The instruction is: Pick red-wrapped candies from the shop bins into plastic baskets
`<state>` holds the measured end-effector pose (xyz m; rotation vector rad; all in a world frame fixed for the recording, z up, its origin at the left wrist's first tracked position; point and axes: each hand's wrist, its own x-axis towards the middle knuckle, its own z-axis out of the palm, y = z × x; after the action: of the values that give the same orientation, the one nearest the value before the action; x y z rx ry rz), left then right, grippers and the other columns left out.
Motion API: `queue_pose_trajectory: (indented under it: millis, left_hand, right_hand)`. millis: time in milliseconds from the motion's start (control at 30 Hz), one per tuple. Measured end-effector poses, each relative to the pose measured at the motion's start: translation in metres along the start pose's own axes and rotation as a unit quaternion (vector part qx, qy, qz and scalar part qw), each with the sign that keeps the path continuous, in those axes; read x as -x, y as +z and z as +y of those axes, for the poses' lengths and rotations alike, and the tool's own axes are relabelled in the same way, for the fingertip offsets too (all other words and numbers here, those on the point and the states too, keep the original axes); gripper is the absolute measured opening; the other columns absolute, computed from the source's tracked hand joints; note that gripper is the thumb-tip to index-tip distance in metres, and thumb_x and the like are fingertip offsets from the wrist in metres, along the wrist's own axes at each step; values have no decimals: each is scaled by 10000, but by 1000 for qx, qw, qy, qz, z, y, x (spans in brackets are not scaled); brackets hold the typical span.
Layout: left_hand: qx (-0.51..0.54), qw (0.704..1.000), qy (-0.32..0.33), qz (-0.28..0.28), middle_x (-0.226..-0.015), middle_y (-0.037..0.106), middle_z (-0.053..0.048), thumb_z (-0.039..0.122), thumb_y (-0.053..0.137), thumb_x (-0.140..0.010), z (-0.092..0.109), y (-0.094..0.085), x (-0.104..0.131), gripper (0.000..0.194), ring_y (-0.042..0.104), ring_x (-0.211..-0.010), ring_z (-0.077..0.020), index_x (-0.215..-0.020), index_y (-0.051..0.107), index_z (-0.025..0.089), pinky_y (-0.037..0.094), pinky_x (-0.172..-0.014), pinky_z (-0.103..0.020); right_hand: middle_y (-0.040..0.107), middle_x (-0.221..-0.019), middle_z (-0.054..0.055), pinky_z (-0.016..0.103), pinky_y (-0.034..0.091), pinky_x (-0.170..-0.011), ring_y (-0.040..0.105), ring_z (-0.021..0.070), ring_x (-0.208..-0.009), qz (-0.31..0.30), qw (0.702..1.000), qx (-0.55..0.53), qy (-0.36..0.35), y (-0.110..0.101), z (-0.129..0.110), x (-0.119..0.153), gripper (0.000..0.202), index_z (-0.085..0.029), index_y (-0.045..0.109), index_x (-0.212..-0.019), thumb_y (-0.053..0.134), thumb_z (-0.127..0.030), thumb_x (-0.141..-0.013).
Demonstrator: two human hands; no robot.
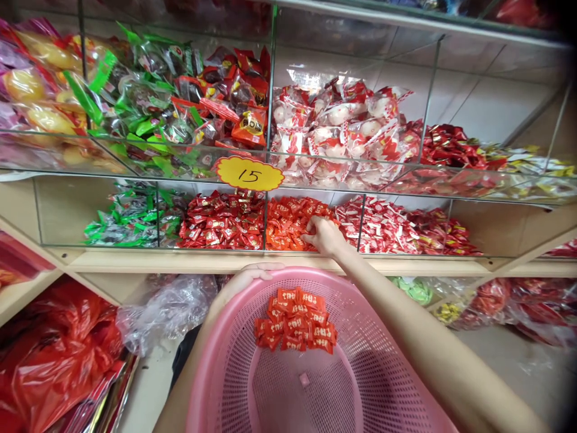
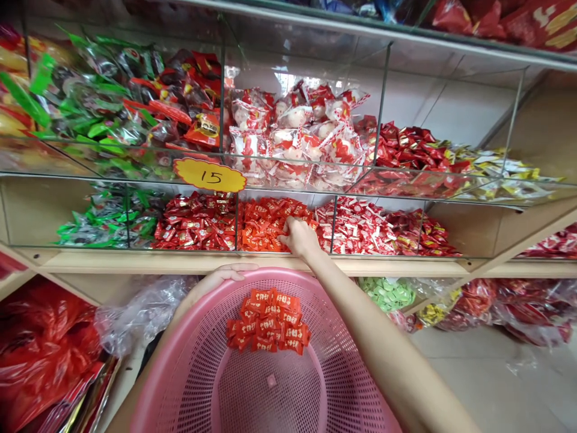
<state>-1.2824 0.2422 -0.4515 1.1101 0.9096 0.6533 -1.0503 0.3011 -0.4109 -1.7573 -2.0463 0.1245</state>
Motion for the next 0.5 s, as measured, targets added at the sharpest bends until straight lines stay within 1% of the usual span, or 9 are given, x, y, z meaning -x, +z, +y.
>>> queue_pose_trajectory:
  millis: [67,167,300,400,500]
  left_hand:
    - [3,1000,-6,-6,-1204,636,-39,195,575,-651,0,-1,-1,459,533,-1155,-251,-1102,657,203,330,-1025,-337]
    - [8,1000,-18,-10,-1182,649,-39,202,578,-657,0,0,0,479,555,-1129,-250,-1132,640,211,342,-1016,-341]
    - [15,1000,-15,-1,-1184,648,-30,184,578,-653,3,3,3,466,540,-1150,-245,-1113,649,205,339,-1023,-330]
    - [22,1000,-18,11,-1174,653,-27,172,582,-645,4,5,5,449,514,-1183,-237,-1086,661,195,324,-1037,-317]
    - [29,999,-22,8,-1170,656,-28,175,583,-640,4,4,4,445,507,-1191,-242,-1076,668,194,327,-1038,-320]
  right_hand:
    - [620,-794,18,228,334,-575,521,139,-672,2,1000,-20,12,4,2,-2,140,-197,568,-804,627,-292,-719]
    - [610,-735,2,220,351,-593,519,127,-644,15,998,-65,14,8,6,-1,77,-192,570,-760,584,-266,-750]
    - [601,-763,19,235,375,-674,537,145,-713,65,995,-71,-11,10,8,4,63,-190,561,-717,531,-203,-771]
    - [585,-829,45,255,388,-711,534,163,-760,118,989,-81,-31,4,6,11,63,-188,555,-748,508,-206,-787]
    - [580,-839,53,272,400,-713,527,165,-754,149,980,-125,-50,-9,2,29,94,-191,542,-759,486,-244,-813]
